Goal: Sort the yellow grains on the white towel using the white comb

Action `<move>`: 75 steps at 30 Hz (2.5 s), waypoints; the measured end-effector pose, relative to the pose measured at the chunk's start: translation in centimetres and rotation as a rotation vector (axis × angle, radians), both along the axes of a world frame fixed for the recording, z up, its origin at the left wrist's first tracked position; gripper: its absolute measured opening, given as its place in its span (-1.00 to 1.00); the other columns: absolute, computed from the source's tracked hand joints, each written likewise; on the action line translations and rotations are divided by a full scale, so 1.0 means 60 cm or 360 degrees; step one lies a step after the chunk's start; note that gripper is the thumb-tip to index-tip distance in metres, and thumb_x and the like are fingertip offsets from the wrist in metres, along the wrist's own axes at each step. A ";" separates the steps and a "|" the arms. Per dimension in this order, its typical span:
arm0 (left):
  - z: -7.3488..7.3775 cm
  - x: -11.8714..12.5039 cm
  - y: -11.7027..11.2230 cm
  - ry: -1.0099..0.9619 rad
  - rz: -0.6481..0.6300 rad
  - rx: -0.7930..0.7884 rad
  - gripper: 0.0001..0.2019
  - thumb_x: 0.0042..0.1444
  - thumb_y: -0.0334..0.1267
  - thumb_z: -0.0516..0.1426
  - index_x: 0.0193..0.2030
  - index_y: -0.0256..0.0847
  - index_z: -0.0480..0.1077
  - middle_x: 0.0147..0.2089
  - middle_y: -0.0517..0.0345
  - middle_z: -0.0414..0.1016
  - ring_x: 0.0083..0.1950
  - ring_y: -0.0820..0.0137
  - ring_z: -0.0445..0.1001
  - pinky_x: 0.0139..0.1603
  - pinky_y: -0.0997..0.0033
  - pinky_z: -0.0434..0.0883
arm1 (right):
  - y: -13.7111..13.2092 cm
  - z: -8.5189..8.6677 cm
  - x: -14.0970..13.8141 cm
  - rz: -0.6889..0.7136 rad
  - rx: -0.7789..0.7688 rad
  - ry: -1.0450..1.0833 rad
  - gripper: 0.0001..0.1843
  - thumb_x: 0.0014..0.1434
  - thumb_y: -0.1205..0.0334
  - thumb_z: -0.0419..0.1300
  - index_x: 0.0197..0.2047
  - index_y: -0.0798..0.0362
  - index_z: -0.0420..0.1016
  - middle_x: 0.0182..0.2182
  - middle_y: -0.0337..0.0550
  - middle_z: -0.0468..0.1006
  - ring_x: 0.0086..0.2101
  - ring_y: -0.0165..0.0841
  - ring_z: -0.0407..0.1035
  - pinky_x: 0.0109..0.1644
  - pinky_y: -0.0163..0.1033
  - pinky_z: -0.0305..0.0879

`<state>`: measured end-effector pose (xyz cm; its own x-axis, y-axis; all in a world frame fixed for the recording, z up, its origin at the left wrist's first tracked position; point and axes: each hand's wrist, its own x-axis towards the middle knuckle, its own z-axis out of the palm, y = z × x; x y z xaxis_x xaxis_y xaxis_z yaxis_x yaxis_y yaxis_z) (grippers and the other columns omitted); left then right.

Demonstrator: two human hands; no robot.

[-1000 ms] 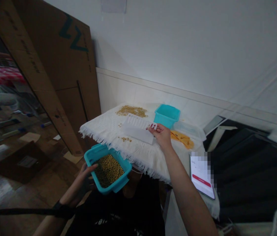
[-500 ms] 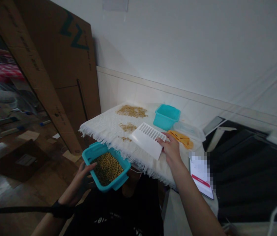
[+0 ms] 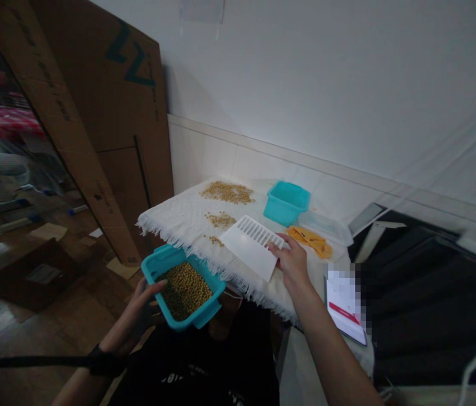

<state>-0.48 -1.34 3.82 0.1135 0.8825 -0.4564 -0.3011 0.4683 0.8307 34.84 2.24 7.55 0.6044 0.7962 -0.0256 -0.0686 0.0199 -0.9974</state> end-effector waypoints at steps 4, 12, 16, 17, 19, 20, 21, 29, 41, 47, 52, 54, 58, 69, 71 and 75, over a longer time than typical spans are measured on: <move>-0.001 0.000 0.001 -0.0008 -0.0009 0.0000 -0.28 0.15 0.00 0.34 0.39 0.12 0.15 0.35 -0.10 0.44 -0.08 0.15 0.70 -0.16 0.12 0.66 | -0.003 -0.001 -0.002 0.0051 -0.0005 0.0026 -0.38 -0.35 0.15 0.58 -0.12 -0.05 0.60 -0.39 -0.22 0.68 -0.40 -0.20 0.57 -0.37 -0.13 0.56; -0.009 -0.004 0.006 0.0040 0.0018 0.0010 -0.29 0.16 0.00 0.33 0.37 0.11 0.15 0.40 -0.11 0.40 -0.03 0.11 0.70 -0.23 0.13 0.66 | -0.013 0.000 -0.018 0.0008 -0.0001 0.0028 -0.38 -0.35 0.16 0.59 -0.13 -0.02 0.63 -0.39 -0.19 0.70 -0.40 -0.19 0.58 -0.39 -0.13 0.57; 0.002 -0.004 0.001 0.0028 0.0021 0.0027 -0.27 0.15 0.01 0.34 0.38 0.08 0.14 0.37 -0.15 0.41 -0.05 0.10 0.70 -0.22 0.13 0.66 | -0.026 -0.001 -0.026 -0.0067 0.0026 0.0047 -0.38 -0.36 0.17 0.59 -0.13 -0.01 0.63 -0.41 -0.18 0.69 -0.41 -0.19 0.57 -0.40 -0.14 0.57; 0.003 -0.003 0.000 0.0023 0.0028 0.0022 -0.26 0.14 0.01 0.35 0.39 0.08 0.14 0.36 -0.15 0.42 -0.05 0.10 0.70 -0.21 0.12 0.66 | -0.029 -0.002 -0.028 -0.0073 0.0028 0.0046 -0.37 -0.36 0.17 0.59 -0.12 0.00 0.63 -0.40 -0.17 0.70 -0.41 -0.18 0.58 -0.40 -0.13 0.57; 0.004 -0.002 0.001 0.0018 0.0062 0.0015 -0.23 0.11 0.00 0.37 0.40 0.06 0.14 0.33 -0.17 0.44 -0.05 0.09 0.70 -0.20 0.10 0.67 | -0.034 -0.004 -0.032 -0.0053 0.0026 0.0030 -0.37 -0.35 0.16 0.59 -0.12 0.00 0.63 -0.38 -0.15 0.71 -0.40 -0.16 0.59 -0.38 -0.11 0.58; 0.003 -0.002 0.003 0.0015 0.0069 0.0011 -0.21 0.09 -0.01 0.38 0.40 0.06 0.14 0.32 -0.18 0.45 -0.05 0.08 0.70 -0.19 0.09 0.67 | -0.036 -0.005 -0.035 -0.0027 0.0024 0.0017 -0.37 -0.34 0.15 0.59 -0.12 0.00 0.63 -0.37 -0.14 0.71 -0.39 -0.16 0.59 -0.37 -0.10 0.58; 0.001 -0.002 0.004 0.0015 0.0076 0.0005 -0.19 0.08 -0.02 0.39 0.40 0.06 0.14 0.31 -0.17 0.46 -0.05 0.08 0.70 -0.18 0.08 0.67 | -0.039 -0.006 -0.038 0.0005 0.0021 0.0004 -0.38 -0.33 0.13 0.59 -0.12 0.00 0.63 -0.37 -0.13 0.71 -0.38 -0.15 0.60 -0.36 -0.10 0.59; -0.020 -0.007 0.015 0.0078 0.0065 -0.0065 -0.12 0.08 0.02 0.38 0.47 0.16 0.07 0.28 -0.17 0.49 -0.16 0.08 0.71 -0.23 0.03 0.66 | -0.043 -0.004 -0.050 0.0105 0.0030 0.0027 -0.33 -0.30 0.06 0.61 -0.05 -0.02 0.62 -0.40 -0.15 0.71 -0.37 -0.13 0.61 -0.32 -0.09 0.58; 0.000 -0.004 0.005 0.0024 0.0053 -0.0005 -0.20 0.10 0.01 0.38 0.41 0.11 0.12 0.37 -0.17 0.41 0.00 0.04 0.69 -0.14 0.02 0.67 | 0.005 0.001 -0.038 -0.0092 0.0140 0.0017 -0.34 -0.36 0.13 0.58 -0.09 -0.01 0.61 -0.39 -0.18 0.69 -0.38 -0.18 0.58 -0.35 -0.13 0.54; -0.015 -0.007 0.012 -0.0006 0.0061 -0.0049 -0.15 0.07 0.03 0.39 0.44 0.14 0.10 0.27 -0.14 0.50 -0.06 0.06 0.71 -0.09 -0.06 0.66 | 0.004 0.005 -0.046 -0.0028 0.0077 0.0045 -0.30 -0.40 0.14 0.60 -0.09 0.03 0.62 -0.41 -0.18 0.69 -0.44 -0.21 0.55 -0.40 -0.16 0.50; -0.034 -0.012 0.022 0.0020 0.0122 -0.0102 0.00 -0.01 0.01 0.45 0.49 0.16 0.04 0.29 -0.15 0.49 -0.06 0.04 0.70 -0.09 -0.12 0.66 | -0.004 0.008 -0.049 -0.0033 0.0082 0.0047 -0.31 -0.42 0.14 0.60 -0.12 0.04 0.63 -0.41 -0.18 0.69 -0.43 -0.22 0.54 -0.39 -0.16 0.50; -0.034 -0.013 0.021 -0.0005 0.0116 -0.0070 -0.02 -0.01 0.01 0.45 0.49 0.19 0.06 0.31 -0.12 0.48 -0.06 0.05 0.70 -0.07 -0.11 0.66 | -0.007 0.011 -0.050 -0.0031 0.0079 0.0059 -0.31 -0.43 0.14 0.60 -0.12 0.03 0.63 -0.40 -0.18 0.69 -0.42 -0.22 0.54 -0.40 -0.17 0.50; -0.033 -0.013 0.019 -0.0004 0.0101 -0.0044 -0.08 0.02 0.04 0.43 0.47 0.21 0.10 0.33 -0.11 0.46 -0.05 0.06 0.70 -0.11 -0.08 0.66 | -0.009 0.011 -0.051 0.0014 0.0075 0.0076 -0.31 -0.42 0.14 0.60 -0.12 0.04 0.63 -0.40 -0.17 0.69 -0.41 -0.21 0.55 -0.38 -0.15 0.52; -0.042 -0.018 0.025 0.0024 0.0137 -0.0039 -0.05 0.02 0.02 0.43 0.48 0.18 0.06 0.24 -0.11 0.52 -0.15 0.08 0.71 -0.20 -0.05 0.68 | -0.017 0.011 -0.083 0.0197 0.0015 0.0069 -0.21 -0.42 0.05 0.65 -0.05 0.05 0.62 -0.46 -0.12 0.69 -0.42 -0.14 0.58 -0.40 -0.14 0.50; -0.040 -0.019 0.025 0.0027 0.0138 -0.0036 -0.06 0.03 0.03 0.42 0.48 0.18 0.06 0.23 -0.10 0.52 -0.13 0.07 0.71 -0.20 -0.03 0.68 | -0.017 0.015 -0.081 0.0179 0.0039 0.0076 -0.22 -0.41 0.06 0.64 -0.05 0.05 0.63 -0.45 -0.12 0.69 -0.42 -0.15 0.58 -0.39 -0.15 0.50; -0.038 -0.023 0.028 0.0069 0.0169 -0.0059 -0.06 0.01 0.04 0.42 0.47 0.18 0.07 0.28 -0.11 0.48 -0.13 0.09 0.71 -0.21 -0.01 0.68 | 0.001 0.020 -0.072 -0.0027 0.0157 0.0063 -0.25 -0.41 0.09 0.62 -0.06 0.04 0.61 -0.43 -0.17 0.69 -0.42 -0.19 0.57 -0.37 -0.14 0.51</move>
<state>-1.84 0.33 1.55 -0.0003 0.8709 -0.4914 -0.3147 0.4663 0.8267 30.51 2.29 8.74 0.6177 0.7859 0.0279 -0.1070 0.1192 -0.9871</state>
